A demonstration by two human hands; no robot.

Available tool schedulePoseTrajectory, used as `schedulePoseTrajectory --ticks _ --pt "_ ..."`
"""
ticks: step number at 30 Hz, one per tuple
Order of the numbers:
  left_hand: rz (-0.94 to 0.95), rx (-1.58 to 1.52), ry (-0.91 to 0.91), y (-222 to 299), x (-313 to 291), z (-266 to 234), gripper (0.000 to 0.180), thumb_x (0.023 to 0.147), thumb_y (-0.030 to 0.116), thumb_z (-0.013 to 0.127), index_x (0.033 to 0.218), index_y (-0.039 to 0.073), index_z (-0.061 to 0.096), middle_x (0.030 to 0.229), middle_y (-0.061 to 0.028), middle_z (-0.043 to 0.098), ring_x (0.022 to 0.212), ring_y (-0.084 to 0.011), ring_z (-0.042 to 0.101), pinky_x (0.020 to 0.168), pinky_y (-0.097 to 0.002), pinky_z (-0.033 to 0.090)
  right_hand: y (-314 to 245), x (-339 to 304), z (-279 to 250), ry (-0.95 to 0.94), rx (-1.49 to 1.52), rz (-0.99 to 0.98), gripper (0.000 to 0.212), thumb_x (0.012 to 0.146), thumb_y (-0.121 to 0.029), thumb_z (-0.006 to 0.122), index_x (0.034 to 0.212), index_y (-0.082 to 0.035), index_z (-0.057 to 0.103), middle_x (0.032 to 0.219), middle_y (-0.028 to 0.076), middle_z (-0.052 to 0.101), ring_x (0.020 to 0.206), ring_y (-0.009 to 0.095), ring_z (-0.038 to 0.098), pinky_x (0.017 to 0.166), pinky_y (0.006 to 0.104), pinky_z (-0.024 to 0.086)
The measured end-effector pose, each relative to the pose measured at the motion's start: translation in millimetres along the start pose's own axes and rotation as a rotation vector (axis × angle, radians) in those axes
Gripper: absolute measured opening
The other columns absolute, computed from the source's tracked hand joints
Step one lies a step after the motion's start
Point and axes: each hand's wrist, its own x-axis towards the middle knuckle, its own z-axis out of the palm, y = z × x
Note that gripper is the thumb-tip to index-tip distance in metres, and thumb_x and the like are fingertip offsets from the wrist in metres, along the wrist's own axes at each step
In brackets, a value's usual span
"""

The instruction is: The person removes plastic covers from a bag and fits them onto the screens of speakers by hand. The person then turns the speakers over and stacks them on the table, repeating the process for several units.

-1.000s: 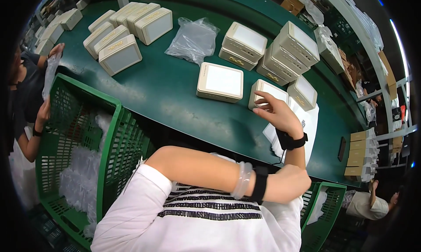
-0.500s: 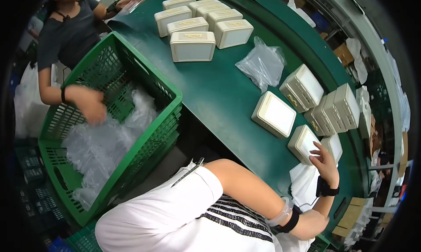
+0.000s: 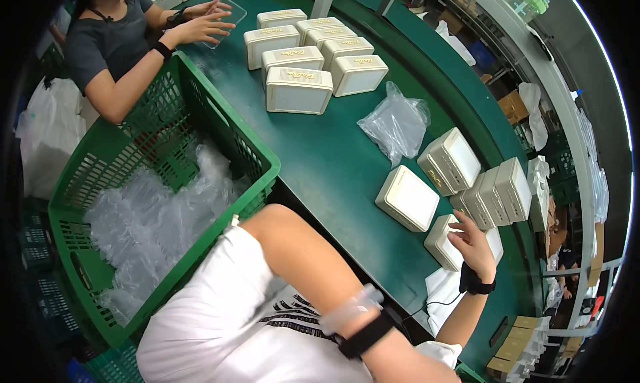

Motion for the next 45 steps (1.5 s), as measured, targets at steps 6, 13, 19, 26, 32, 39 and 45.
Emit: schedulePoseTrajectory --ticks 6,13,19,26,32,39,45 --pt "-0.709 0.330 0.358 -13 -93 -46 0.020 0.082 0.024 0.060 0.078 0.007 0.069 0.077 -0.0099 0.064 0.073 -0.0300 0.063 0.061 -0.0392 0.049 -41 8 63 -0.098 -0.303 -0.101 0.052 0.083 -0.008 0.067 0.132 -0.003 0.051 0.117 0.015 0.063 0.103 0.025 0.063 0.090 0.0360 0.048" --pt "-0.644 1.101 0.001 -43 -188 -51 0.017 0.078 0.021 0.062 0.070 0.007 0.068 0.071 -0.0078 0.061 0.068 -0.0270 0.062 0.058 -0.0391 0.048 -52 -10 123 0.068 -0.299 -0.336 0.043 0.079 -0.007 0.068 0.121 -0.002 0.057 0.119 0.018 0.061 0.111 0.036 0.058 0.094 0.0389 0.047" --pt "-0.618 1.131 -0.294 -64 -226 -36 0.011 0.069 0.018 0.065 0.064 0.008 0.067 0.059 -0.0072 0.061 0.057 -0.0290 0.063 0.050 -0.0413 0.048 -27 -26 143 -0.085 -0.296 -0.345 0.053 0.079 -0.010 0.069 0.128 -0.002 0.052 0.133 0.022 0.050 0.122 0.038 0.049 0.102 0.0418 0.040" --pt "-0.925 0.916 -0.399 -49 -240 -42 0.012 0.068 0.020 0.066 0.062 0.010 0.067 0.064 -0.0062 0.065 0.060 -0.0265 0.064 0.052 -0.0389 0.046 -2 -33 151 -0.200 -0.580 -0.199 0.071 0.078 -0.021 0.072 0.138 0.002 0.040 0.147 0.032 0.027 0.135 0.048 0.030 0.109 0.0492 0.030" --pt "-0.998 0.827 -0.386 -40 -235 -47 0.015 0.068 0.021 0.066 0.060 0.009 0.065 0.064 -0.0058 0.066 0.058 -0.0264 0.062 0.053 -0.0372 0.042 4 -29 157 -0.250 -0.632 -0.196 0.078 0.078 -0.025 0.072 0.137 0.009 0.036 0.143 0.041 0.024 0.133 0.055 0.025 0.108 0.0522 0.030" --pt "-1.026 0.710 -0.224 -44 -235 -38 0.018 0.071 0.025 0.064 0.060 0.011 0.062 0.062 -0.0048 0.064 0.058 -0.0249 0.061 0.055 -0.0367 0.040 8 -27 161 -0.303 -0.733 -0.194 0.078 0.077 -0.024 0.072 0.136 0.012 0.035 0.140 0.044 0.024 0.131 0.059 0.025 0.107 0.0534 0.031" --pt "-1.081 0.729 -0.318 -49 -238 -43 0.016 0.072 0.025 0.062 0.062 0.012 0.064 0.062 -0.0044 0.064 0.058 -0.0236 0.061 0.055 -0.0364 0.039 25 -26 163 -0.352 -0.775 -0.194 0.073 0.084 -0.028 0.063 0.137 0.011 0.033 0.138 0.046 0.023 0.129 0.061 0.022 0.108 0.0561 0.029"
